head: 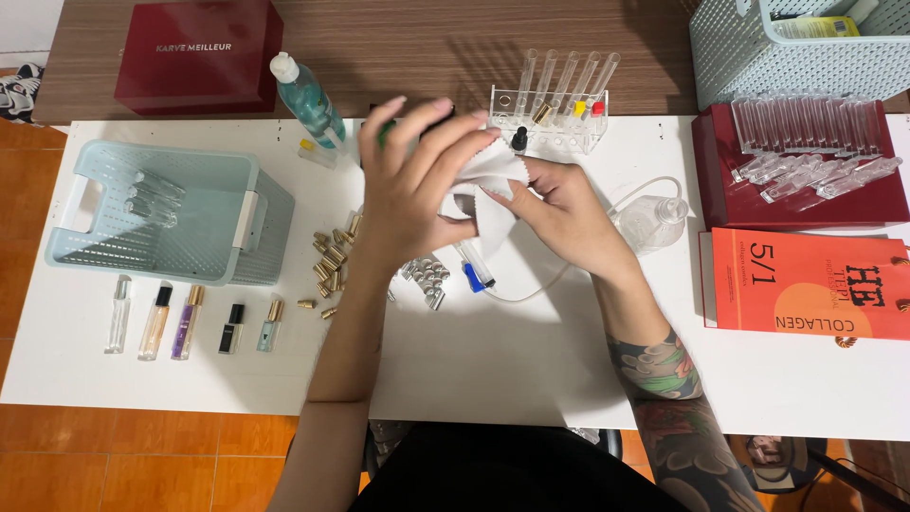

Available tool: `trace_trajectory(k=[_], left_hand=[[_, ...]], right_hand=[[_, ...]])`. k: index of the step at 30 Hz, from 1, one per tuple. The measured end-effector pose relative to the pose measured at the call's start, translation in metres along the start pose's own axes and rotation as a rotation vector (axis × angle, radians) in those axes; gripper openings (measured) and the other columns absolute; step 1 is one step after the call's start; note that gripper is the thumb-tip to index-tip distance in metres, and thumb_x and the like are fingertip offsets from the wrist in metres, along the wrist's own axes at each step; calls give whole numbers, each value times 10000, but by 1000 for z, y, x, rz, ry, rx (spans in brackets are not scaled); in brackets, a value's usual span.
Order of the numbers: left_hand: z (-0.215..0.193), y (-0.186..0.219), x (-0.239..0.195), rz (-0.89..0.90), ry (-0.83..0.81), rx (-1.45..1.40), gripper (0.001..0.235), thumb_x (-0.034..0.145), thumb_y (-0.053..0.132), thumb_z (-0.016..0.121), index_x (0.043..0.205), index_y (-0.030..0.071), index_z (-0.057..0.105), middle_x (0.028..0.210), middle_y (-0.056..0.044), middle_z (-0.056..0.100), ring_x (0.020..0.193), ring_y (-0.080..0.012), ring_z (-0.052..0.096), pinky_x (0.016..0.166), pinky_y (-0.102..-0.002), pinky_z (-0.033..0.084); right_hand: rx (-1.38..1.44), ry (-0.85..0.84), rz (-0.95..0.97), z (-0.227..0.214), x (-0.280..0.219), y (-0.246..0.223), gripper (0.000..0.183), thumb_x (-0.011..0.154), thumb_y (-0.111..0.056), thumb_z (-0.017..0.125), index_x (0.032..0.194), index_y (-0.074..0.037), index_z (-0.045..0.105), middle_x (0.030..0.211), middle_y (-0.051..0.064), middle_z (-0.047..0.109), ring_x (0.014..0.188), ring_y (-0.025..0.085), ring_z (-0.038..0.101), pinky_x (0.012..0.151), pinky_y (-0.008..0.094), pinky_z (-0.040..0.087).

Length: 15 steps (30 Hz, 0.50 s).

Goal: Clean and prepare small glass perfume vials using a cloth and syringe.

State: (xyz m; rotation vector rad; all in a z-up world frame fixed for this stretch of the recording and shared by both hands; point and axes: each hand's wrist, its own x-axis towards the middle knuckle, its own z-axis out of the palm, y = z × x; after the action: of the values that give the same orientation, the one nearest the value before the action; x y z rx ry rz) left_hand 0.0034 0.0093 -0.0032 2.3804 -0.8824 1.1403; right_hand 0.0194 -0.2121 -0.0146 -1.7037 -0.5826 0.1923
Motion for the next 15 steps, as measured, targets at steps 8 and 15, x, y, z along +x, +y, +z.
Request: trace_trajectory(k=[8,15], left_hand=[[-10,1,6,-72,31,-66,772,777,553,939,1362,147,640,1452,8,563,1416,-250,433,1228,-538,271],[-9,-4,3,-45,-40,-30,759,731,405,927,1378,135,637,1477,3,568,1446,-244,415,1246,-551,257]], right_hand=[[-49,-115,-59,-2,1,-4,240,994,-108,658,1189,20,717,1004,21,739,904,49,601,796,244,532],[-40,-49,-34,-2,1,-9,243,1063,-98,589,1261,9,680,1092,15,751,991,47,622,890,254,539]])
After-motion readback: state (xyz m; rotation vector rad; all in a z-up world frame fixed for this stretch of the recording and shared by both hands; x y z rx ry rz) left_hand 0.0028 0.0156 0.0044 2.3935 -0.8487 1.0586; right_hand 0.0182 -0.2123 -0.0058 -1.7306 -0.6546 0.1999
